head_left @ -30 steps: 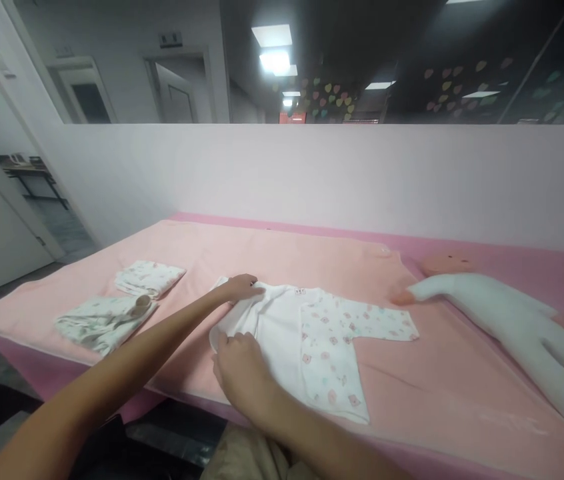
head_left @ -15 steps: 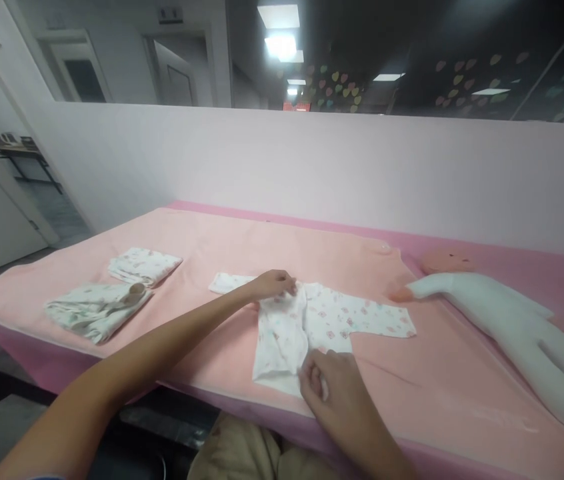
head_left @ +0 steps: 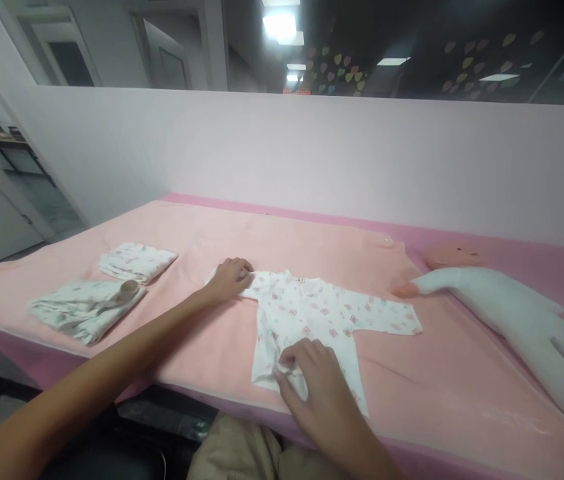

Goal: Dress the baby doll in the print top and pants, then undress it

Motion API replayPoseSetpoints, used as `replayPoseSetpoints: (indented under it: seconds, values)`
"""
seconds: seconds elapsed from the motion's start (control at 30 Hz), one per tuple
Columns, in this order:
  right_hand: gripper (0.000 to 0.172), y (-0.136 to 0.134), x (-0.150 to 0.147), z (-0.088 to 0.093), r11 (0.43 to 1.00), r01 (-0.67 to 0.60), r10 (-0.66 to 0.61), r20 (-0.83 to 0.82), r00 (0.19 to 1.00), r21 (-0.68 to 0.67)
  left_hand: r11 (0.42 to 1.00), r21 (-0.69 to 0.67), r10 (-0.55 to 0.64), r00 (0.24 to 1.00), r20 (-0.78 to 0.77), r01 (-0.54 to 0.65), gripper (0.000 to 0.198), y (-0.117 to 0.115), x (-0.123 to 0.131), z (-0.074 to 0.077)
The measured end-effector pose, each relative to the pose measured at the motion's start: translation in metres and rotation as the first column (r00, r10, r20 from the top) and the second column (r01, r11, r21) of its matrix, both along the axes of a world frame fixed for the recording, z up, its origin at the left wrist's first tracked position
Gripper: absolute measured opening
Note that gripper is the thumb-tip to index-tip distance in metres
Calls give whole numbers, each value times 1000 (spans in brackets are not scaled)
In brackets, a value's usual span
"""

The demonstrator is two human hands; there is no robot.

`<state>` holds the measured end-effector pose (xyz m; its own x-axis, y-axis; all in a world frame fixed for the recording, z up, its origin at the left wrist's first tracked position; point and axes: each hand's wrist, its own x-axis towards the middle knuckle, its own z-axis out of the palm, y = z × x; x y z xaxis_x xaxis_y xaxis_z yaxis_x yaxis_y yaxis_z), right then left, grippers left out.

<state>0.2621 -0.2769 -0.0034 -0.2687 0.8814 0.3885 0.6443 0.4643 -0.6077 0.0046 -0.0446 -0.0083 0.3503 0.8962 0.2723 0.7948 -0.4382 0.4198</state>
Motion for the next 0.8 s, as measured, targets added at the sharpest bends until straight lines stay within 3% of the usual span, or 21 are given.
replayPoseSetpoints:
  seconds: [0.17, 0.37, 0.6, 0.8]
  values:
    - [7, 2, -12, -8, 998, -53, 53, 34, 998, -15, 999, 33, -11, 1000, -28, 12, 31, 1, -37, -2]
    - [11, 7, -24, -9, 994, -102, 99, 57, 993, 46, 997, 72, 16, 1000, -23, -14, 26, 3, -45, 6]
    - [11, 8, -55, -8, 978, -166, 152, 110, 982, 129, 981, 127, 152, 987, -48, -145, 23, 5, -52, 6]
    - [10, -1, -60, -5, 982, -186, 186, 33, 982, 12, 954, 54, 298, 953, -61, -295, 32, 0, -57, 10]
